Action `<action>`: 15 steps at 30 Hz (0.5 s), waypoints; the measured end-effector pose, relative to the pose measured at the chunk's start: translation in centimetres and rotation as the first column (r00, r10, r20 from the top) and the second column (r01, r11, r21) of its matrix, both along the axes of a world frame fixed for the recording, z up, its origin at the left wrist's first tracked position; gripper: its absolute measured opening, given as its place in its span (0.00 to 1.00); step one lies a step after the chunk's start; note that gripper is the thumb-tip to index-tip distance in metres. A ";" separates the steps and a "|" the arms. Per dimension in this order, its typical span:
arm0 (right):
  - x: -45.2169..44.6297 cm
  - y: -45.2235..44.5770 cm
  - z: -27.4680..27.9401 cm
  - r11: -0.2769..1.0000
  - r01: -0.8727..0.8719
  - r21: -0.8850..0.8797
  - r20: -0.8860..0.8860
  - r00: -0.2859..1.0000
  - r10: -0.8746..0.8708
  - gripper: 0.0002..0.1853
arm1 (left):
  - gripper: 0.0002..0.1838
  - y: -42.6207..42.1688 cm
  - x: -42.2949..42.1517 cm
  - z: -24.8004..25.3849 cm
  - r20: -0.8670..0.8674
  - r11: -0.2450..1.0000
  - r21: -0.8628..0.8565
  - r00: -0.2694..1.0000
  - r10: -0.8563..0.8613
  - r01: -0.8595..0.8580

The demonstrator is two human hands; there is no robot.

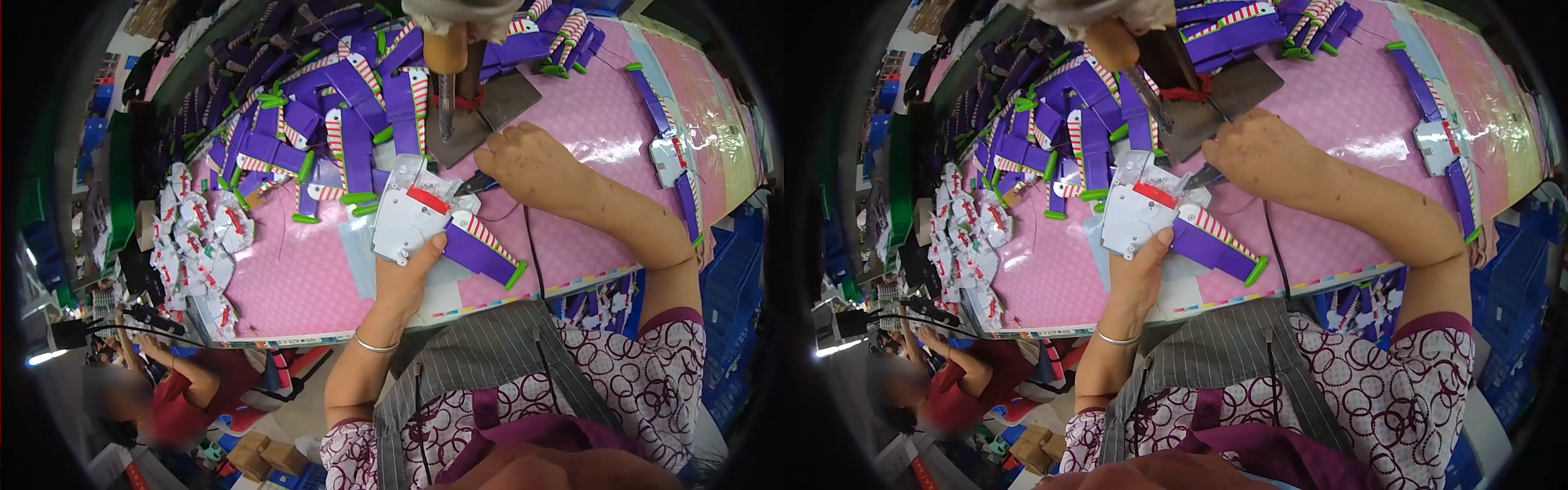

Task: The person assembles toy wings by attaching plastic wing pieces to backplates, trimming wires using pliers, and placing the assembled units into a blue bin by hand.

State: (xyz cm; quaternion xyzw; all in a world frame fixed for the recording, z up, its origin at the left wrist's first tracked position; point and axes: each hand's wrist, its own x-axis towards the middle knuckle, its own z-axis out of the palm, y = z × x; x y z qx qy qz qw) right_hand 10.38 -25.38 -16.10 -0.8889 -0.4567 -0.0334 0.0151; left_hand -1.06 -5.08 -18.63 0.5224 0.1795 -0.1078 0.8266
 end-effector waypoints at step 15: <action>3.3 -0.4 -0.9 0.960 0.259 0.103 -0.312 0.925 -0.216 0.12 | 0.23 -0.8 5.0 1.5 -0.010 0.988 -0.109 0.994 0.105 -0.105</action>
